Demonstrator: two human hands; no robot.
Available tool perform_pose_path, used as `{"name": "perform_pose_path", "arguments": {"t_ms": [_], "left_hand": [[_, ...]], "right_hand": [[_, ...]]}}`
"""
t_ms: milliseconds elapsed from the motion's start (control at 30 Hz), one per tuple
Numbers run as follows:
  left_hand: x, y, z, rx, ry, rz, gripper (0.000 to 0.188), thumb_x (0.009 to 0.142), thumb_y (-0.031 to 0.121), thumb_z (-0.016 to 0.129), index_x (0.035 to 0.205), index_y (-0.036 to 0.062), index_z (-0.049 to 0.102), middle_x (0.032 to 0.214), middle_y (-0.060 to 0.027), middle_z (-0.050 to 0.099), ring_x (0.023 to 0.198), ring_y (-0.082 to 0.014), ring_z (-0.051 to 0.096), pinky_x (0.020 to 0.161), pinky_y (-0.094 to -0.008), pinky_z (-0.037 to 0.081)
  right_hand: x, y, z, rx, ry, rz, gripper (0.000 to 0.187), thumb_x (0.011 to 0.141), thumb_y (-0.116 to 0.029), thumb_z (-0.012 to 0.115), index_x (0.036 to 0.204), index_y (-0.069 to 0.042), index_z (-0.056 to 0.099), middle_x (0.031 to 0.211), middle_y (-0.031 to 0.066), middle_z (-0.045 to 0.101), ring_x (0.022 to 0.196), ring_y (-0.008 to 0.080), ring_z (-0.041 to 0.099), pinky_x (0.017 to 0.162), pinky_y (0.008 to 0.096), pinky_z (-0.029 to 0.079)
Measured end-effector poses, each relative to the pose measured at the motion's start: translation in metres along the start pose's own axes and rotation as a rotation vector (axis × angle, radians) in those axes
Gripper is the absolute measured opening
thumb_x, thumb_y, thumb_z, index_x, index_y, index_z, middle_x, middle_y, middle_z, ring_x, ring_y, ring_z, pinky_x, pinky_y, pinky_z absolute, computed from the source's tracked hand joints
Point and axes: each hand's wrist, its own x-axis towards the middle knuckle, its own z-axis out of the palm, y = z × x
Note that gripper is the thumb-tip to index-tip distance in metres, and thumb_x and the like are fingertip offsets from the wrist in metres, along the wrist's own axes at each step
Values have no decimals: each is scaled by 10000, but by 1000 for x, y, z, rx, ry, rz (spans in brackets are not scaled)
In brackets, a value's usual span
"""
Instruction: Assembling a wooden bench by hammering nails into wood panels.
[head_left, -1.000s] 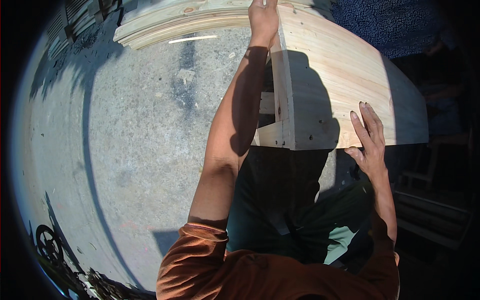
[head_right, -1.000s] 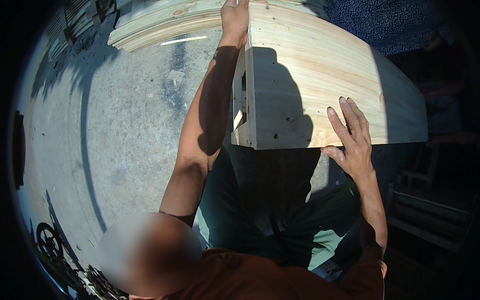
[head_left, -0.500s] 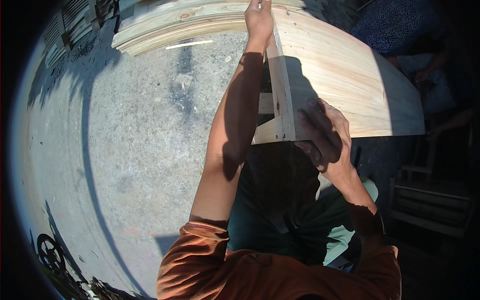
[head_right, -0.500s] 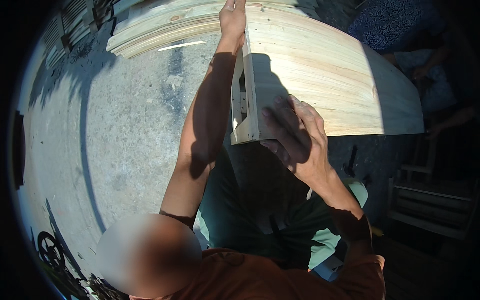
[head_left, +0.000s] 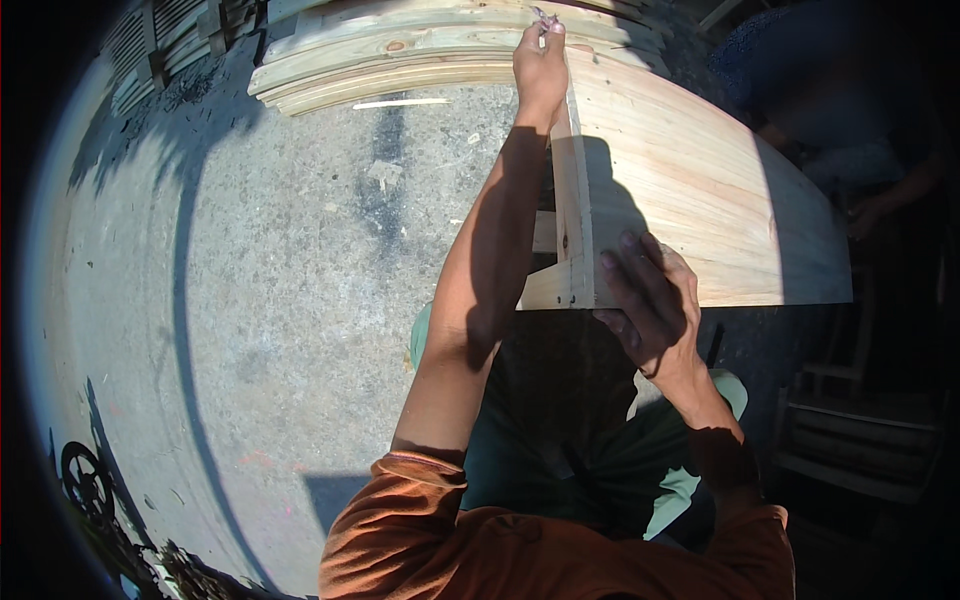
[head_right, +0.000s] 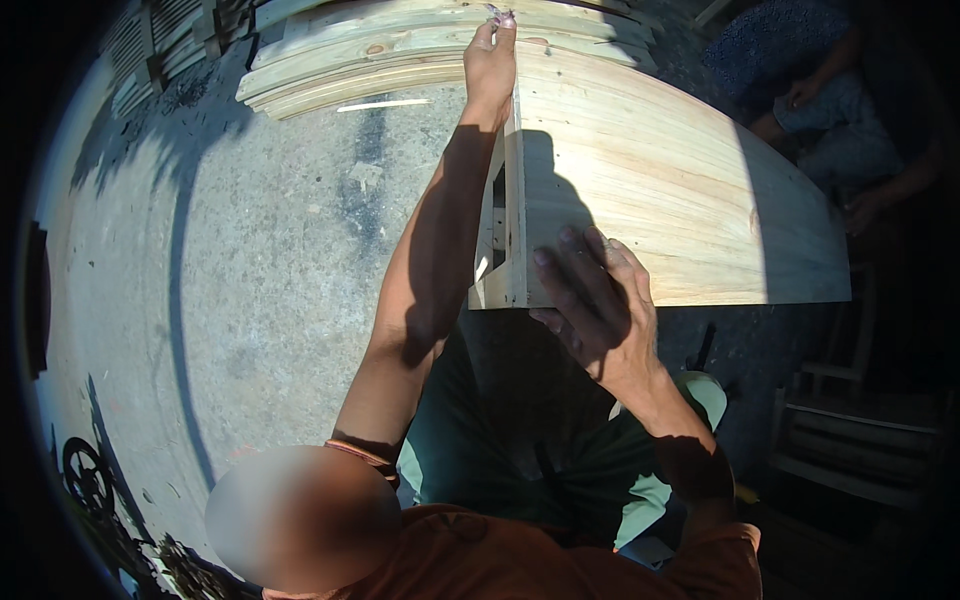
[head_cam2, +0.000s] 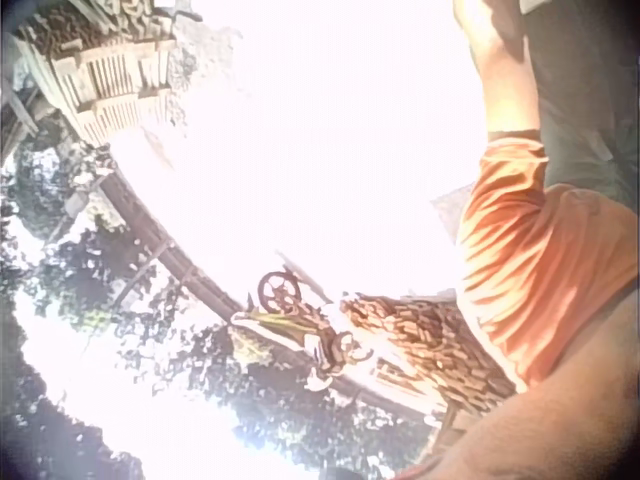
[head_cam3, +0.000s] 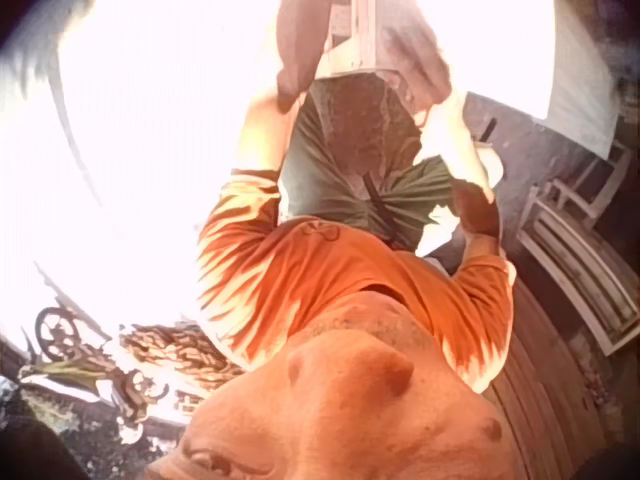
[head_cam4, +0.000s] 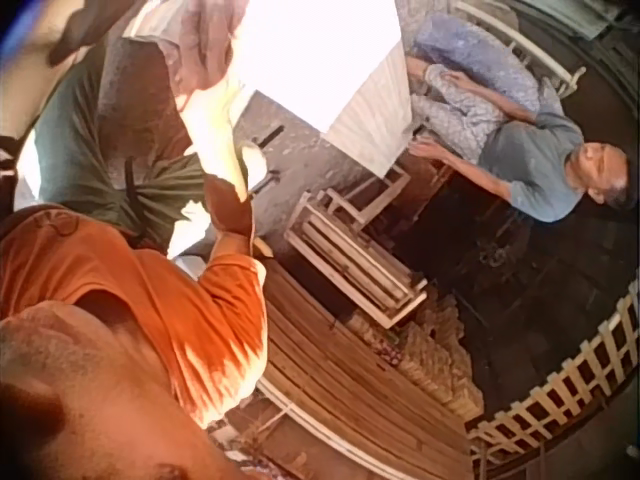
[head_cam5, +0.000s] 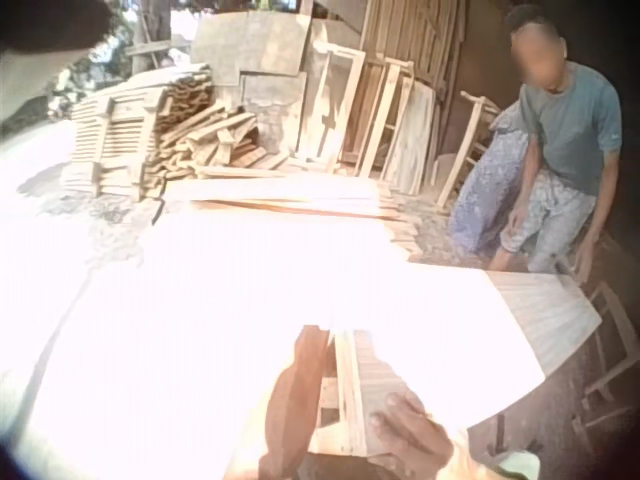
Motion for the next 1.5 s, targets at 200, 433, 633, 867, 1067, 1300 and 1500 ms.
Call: {"name": "perform_pose_path", "arguments": {"t_ms": [200,433,633,867,1067,1300,1500], "left_hand": [[-14,16,-8,-363,36,-319,431,1049,364,372,1283,10,451,1081,-181,658,935,-214,636,789,-311,500],[-57,26,-72,-29,436,-442,245,1032,313,446,1130,105,531,808,-38,605,680,-117,580,578,-252,475],[-242,114,-127,92,759,-768,142,979,266,587,1036,136,583,590,29,475,430,-76,403,373,-240,320],[-418,399,-115,461,879,-1193,289,963,299,597,1115,57,644,574,-21,531,428,-136,447,396,-307,356],[-416,509,7,667,232,-938,281,943,300,601,1059,49,651,699,-23,567,495,-126,472,438,-305,371],[-375,530,84,792,-23,-776,294,944,287,553,1033,27,658,897,-81,663,706,-183,593,609,-341,457],[-442,554,103,808,-14,-760,319,964,300,512,1044,26,653,904,-89,666,757,-194,601,659,-351,461]], "right_hand": [[-6,8,6,1,39,-32,481,814,-274,714,1246,-80,629,1311,158,569,1252,348,492,1026,481,393],[11,4,-20,122,-30,-23,456,890,-314,640,1257,-45,601,1301,200,547,1239,360,490,1044,508,377],[-13,0,-81,462,-84,220,270,924,-174,585,1129,-14,657,1167,161,642,1133,350,576,973,460,443],[-92,-55,-278,602,-602,554,260,924,-185,599,1122,-26,656,1065,195,668,974,372,636,866,434,503],[-49,-147,-345,878,-420,598,339,955,-315,545,1070,-19,663,1045,209,667,978,367,642,853,428,503],[11,-184,-371,979,-132,742,403,986,-370,470,1147,-28,610,1017,214,643,981,373,616,867,424,474],[-65,-167,-414,1129,-281,923,453,1001,-392,447,1253,-33,563,1125,206,640,1111,361,599,932,403,463]]}}
